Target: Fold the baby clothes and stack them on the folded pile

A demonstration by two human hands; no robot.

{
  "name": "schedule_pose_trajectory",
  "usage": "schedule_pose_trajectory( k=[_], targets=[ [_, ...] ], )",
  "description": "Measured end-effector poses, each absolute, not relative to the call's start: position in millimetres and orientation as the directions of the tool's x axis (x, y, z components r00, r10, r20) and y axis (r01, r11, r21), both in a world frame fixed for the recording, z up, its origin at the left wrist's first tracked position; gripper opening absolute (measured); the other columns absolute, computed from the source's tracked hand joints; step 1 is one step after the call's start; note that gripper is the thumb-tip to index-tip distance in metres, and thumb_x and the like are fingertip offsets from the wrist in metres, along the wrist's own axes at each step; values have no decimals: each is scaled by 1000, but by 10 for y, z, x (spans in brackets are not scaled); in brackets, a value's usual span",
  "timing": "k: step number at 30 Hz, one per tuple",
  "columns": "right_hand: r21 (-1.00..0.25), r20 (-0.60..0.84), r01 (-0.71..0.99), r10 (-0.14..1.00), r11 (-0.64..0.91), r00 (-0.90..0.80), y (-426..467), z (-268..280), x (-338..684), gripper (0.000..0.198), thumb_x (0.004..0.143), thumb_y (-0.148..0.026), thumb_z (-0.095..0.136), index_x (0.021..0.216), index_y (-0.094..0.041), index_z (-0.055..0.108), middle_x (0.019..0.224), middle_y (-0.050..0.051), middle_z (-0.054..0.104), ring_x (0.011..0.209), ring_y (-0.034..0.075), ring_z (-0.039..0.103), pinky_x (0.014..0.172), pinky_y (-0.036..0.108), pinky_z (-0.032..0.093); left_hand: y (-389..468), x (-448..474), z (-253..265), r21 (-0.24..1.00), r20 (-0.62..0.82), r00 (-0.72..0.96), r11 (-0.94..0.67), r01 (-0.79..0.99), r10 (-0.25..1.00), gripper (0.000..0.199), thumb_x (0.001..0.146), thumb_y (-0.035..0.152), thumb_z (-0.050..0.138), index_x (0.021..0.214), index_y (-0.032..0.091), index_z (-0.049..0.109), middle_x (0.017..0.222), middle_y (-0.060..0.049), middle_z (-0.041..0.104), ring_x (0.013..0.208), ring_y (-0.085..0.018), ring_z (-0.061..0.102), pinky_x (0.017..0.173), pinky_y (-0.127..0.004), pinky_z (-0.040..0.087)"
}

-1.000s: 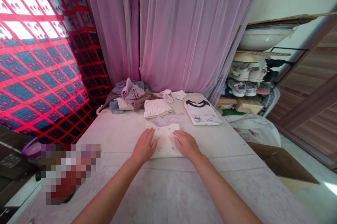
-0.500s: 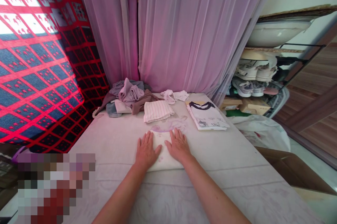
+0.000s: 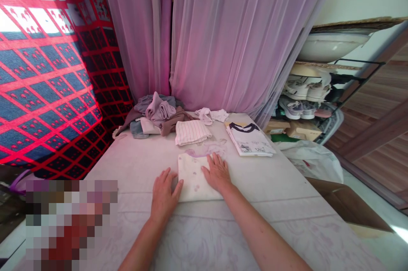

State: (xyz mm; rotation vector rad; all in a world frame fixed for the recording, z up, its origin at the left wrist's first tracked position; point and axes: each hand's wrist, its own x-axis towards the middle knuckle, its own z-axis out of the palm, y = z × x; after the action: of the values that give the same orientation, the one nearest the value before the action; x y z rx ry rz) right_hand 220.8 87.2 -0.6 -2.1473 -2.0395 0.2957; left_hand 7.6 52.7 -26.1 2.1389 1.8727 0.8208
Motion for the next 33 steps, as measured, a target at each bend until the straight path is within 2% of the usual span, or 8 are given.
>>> schedule_pose_trajectory(
  k=[2,5,8,11,14,17,27,33],
  targets=[
    [-249,26,968,1000,-9,15,913,83,2174,54,94,-36,36,145,-20,35,155,14,23,142,29,19,111,55,15,432,87,-244,506,285,48,-193,841,957,27,88,40,49,102,22,63,135,-11,54,130,-28,44,109,-54,30],
    [-244,92,948,978,206,-189,1094,269,2028,49,91,-20,38,139,-28,45,154,8,30,142,24,22,112,51,16,388,122,-211,539,265,40,-182,822,963,22,85,40,54,96,23,61,135,-9,55,130,-28,43,110,-56,27],
    [-225,65,850,878,476,-475,1375,401,1808,51,87,-8,40,130,-32,54,151,3,36,139,19,28,112,44,21,394,134,-195,558,247,51,-185,809,968,20,83,40,56,92,23,60,135,-9,55,131,-28,43,111,-56,26],
    [-193,-21,751,763,631,-646,1615,446,1646,46,85,-7,45,121,-30,62,143,4,48,132,19,40,108,40,29,391,125,-206,566,251,55,-193,802,966,17,83,39,56,89,23,59,134,-9,56,131,-28,43,111,-57,25],
    [-167,-109,735,728,658,-677,1728,478,1607,33,86,-15,52,112,-28,67,122,4,64,114,20,56,100,36,37,385,110,-234,574,247,68,-203,793,967,17,84,40,55,85,23,58,133,-8,57,131,-28,42,111,-58,24],
    [-142,-123,761,751,633,-648,1758,518,1633,30,85,-21,55,113,-26,67,110,5,69,104,22,60,93,35,41,384,102,-255,579,242,82,-212,787,967,19,86,40,52,82,23,59,133,-7,57,133,-28,41,111,-58,24],
    [-133,-88,747,743,652,-664,1783,550,1668,22,84,-21,56,100,-22,72,100,6,69,102,22,57,92,34,39,366,136,-148,599,198,67,-175,781,978,16,85,36,55,80,23,62,134,-6,56,134,-29,38,112,-56,22],
    [-167,-125,742,733,649,-669,1809,529,1691,31,85,-23,56,114,-24,67,107,5,68,104,22,57,93,34,39,364,140,-121,642,181,80,-179,745,980,9,83,32,58,79,24,60,128,-4,61,132,-28,41,112,-57,19]
  ],
)
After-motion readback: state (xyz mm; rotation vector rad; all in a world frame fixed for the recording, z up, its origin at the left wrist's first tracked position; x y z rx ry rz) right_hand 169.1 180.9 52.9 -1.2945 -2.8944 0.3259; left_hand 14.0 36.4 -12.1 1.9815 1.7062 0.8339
